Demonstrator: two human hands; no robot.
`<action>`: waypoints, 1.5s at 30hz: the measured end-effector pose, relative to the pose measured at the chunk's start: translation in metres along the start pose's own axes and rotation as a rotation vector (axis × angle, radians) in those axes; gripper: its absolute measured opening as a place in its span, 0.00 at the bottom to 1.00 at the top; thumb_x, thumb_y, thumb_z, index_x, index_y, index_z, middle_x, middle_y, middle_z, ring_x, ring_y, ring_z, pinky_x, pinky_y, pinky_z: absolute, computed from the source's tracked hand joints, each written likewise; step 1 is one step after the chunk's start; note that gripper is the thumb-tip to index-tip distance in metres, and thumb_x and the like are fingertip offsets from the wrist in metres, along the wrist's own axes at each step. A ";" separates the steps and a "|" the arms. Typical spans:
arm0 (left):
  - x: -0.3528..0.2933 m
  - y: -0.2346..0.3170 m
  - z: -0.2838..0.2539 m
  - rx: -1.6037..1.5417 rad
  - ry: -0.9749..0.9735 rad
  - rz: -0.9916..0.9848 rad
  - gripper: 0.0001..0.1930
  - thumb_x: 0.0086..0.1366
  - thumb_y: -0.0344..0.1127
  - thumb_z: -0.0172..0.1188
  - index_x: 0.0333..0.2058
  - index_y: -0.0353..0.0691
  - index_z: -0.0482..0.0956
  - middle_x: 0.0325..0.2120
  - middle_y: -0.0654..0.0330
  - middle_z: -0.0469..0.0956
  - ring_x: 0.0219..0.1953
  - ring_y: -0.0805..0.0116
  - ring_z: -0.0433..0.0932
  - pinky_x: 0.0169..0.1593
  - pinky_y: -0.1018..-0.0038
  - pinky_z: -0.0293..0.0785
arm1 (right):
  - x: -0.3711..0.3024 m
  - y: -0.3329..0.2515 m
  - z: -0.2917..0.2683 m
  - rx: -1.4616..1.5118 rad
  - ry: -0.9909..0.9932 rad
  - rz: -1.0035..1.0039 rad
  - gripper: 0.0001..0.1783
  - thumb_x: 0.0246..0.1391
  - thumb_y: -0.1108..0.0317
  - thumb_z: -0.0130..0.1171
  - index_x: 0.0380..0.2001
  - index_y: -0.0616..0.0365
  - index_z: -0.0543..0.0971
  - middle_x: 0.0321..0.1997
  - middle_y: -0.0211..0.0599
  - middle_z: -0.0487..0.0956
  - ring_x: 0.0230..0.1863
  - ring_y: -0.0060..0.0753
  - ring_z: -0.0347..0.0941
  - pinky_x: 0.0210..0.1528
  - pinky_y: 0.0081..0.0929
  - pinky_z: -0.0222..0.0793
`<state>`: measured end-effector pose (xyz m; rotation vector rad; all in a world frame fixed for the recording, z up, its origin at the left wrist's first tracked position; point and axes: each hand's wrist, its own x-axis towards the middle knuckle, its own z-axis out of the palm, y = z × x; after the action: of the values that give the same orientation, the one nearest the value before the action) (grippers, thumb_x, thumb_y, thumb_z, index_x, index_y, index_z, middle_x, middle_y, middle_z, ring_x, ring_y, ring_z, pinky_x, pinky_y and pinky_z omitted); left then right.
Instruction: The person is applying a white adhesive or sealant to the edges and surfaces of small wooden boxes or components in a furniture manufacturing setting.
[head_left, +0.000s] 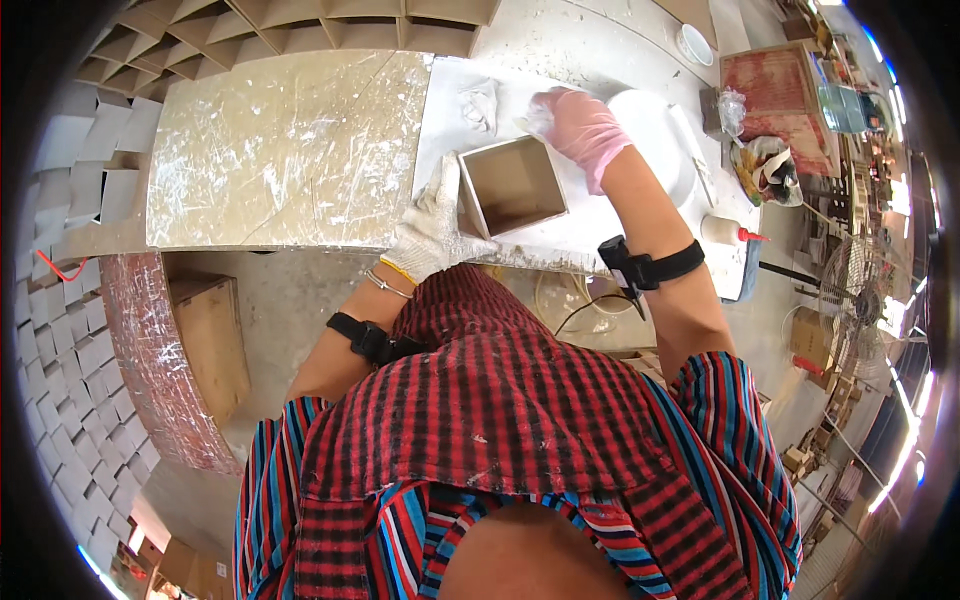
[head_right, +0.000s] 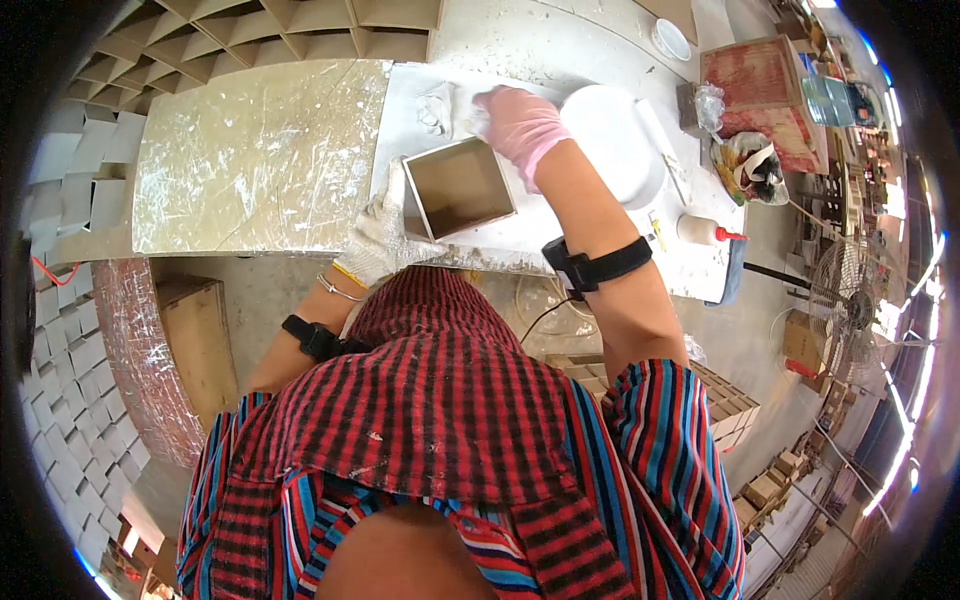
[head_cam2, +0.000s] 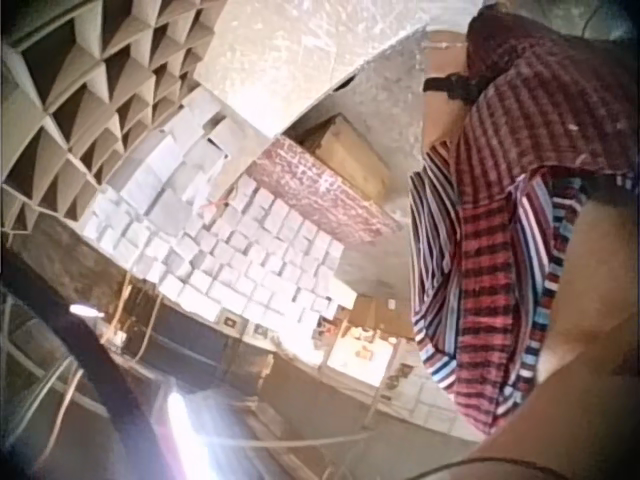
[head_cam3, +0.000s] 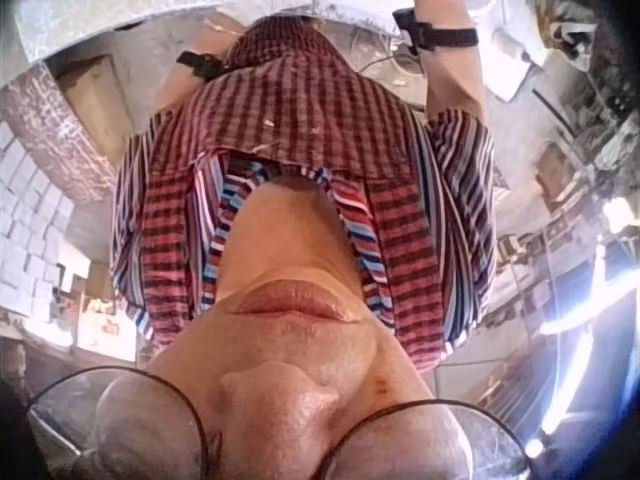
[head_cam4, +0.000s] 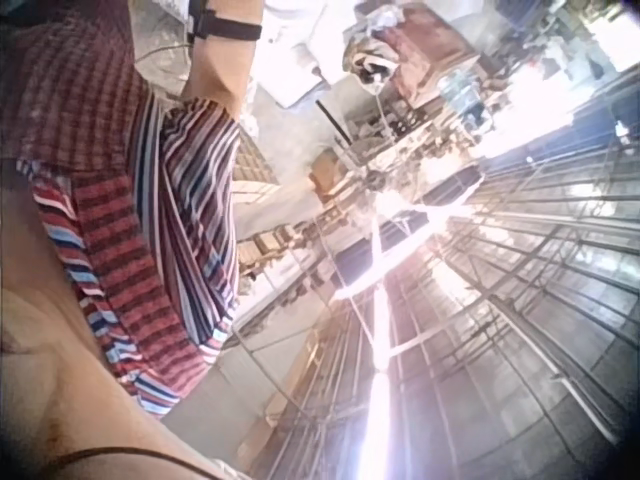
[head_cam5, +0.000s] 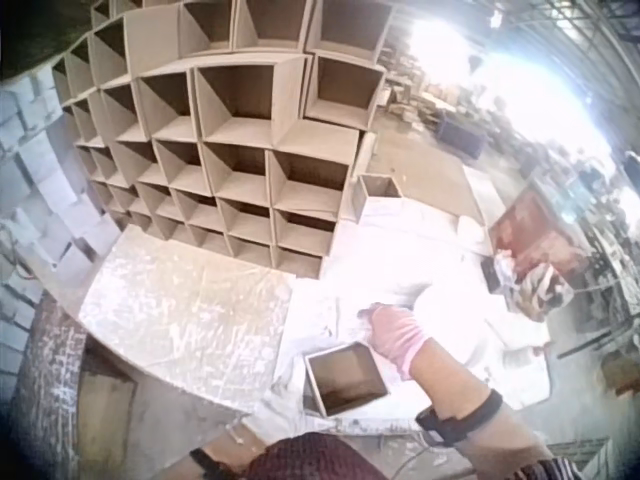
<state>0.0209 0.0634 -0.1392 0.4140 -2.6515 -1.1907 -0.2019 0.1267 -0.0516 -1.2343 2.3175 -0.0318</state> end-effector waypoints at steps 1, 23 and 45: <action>0.001 0.001 0.000 -0.025 -0.012 0.004 0.61 0.31 0.44 0.72 0.56 0.29 0.36 0.53 0.38 0.50 0.52 0.44 0.58 0.52 0.64 0.60 | 0.000 -0.003 0.000 0.001 0.006 0.003 0.26 0.39 0.73 0.52 0.48 0.53 0.68 0.47 0.47 0.70 0.44 0.46 0.69 0.45 0.28 0.66; 0.004 0.000 0.003 0.033 -0.023 0.078 0.58 0.37 0.46 0.69 0.56 0.28 0.35 0.52 0.35 0.52 0.52 0.42 0.58 0.54 0.63 0.57 | -0.034 0.123 0.024 0.489 0.403 0.276 0.19 0.46 0.67 0.49 0.43 0.61 0.69 0.38 0.51 0.73 0.42 0.47 0.70 0.44 0.32 0.65; 0.107 0.066 0.034 0.537 -0.894 -0.081 0.20 0.60 0.46 0.34 0.42 0.45 0.71 0.40 0.54 0.71 0.44 0.56 0.69 0.45 0.62 0.65 | -0.087 0.226 0.071 0.913 0.461 0.493 0.18 0.47 0.66 0.54 0.42 0.61 0.70 0.32 0.29 0.74 0.28 0.14 0.66 0.28 0.14 0.62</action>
<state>-0.1014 0.0937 -0.1040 0.0428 -3.7747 -0.7508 -0.3042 0.3418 -0.1336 -0.1954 2.4129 -1.1528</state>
